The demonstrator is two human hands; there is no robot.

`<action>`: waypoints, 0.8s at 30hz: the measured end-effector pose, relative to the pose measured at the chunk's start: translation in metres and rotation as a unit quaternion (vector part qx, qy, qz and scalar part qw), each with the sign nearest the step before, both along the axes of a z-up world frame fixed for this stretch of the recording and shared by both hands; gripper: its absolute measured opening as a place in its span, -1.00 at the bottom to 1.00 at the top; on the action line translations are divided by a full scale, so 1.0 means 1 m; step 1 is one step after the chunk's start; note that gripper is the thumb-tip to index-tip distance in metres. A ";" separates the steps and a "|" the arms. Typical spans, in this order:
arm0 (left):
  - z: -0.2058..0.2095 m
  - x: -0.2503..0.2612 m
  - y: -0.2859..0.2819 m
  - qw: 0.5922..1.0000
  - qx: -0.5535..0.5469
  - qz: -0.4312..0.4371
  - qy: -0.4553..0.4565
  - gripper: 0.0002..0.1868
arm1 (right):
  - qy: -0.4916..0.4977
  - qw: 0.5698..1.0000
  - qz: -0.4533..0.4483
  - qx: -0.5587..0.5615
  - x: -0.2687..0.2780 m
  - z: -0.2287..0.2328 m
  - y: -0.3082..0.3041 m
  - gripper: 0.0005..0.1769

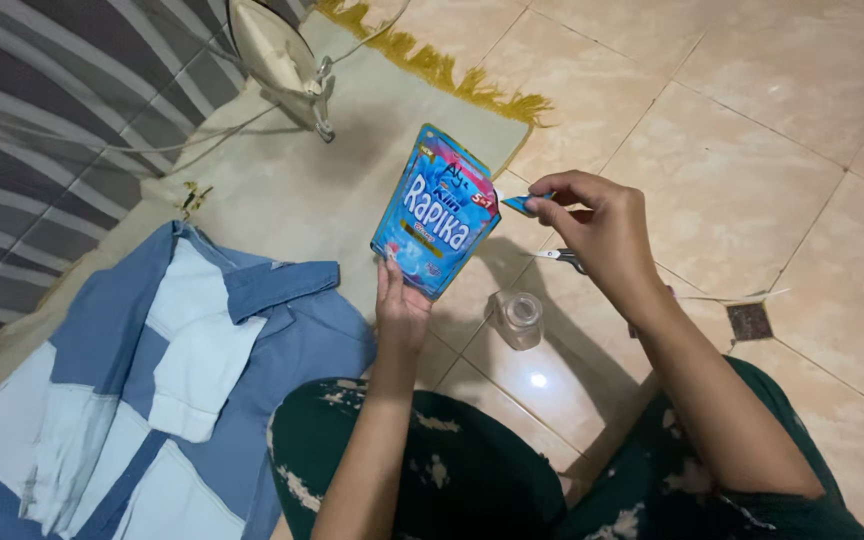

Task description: The person sits on the floor and uses scissors to cut a sachet of fabric softener, then pours the contents into a spray bottle. The person then closes the bottle and moves to a bed to place the sachet and scissors into a plastic bag.

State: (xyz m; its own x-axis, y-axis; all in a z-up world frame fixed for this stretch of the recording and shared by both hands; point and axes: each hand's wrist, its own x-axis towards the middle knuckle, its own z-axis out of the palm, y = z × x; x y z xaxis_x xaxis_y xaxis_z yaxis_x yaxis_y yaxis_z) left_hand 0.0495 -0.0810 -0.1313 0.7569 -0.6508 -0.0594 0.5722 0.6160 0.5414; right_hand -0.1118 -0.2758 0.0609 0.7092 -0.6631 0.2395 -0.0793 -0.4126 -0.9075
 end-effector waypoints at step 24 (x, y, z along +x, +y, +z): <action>0.023 0.001 -0.007 0.999 0.038 0.009 -0.015 -0.49 | 0.024 0.995 -0.017 -0.098 0.005 0.006 0.009 -0.77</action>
State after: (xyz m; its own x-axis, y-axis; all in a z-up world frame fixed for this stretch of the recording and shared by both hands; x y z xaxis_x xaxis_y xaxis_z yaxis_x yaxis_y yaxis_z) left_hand 0.0505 -0.0878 -0.1086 0.7707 -0.6314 -0.0857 0.5441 0.5820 0.6043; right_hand -0.1064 -0.2667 0.0665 0.7003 -0.6316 0.3326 -0.1381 -0.5770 -0.8050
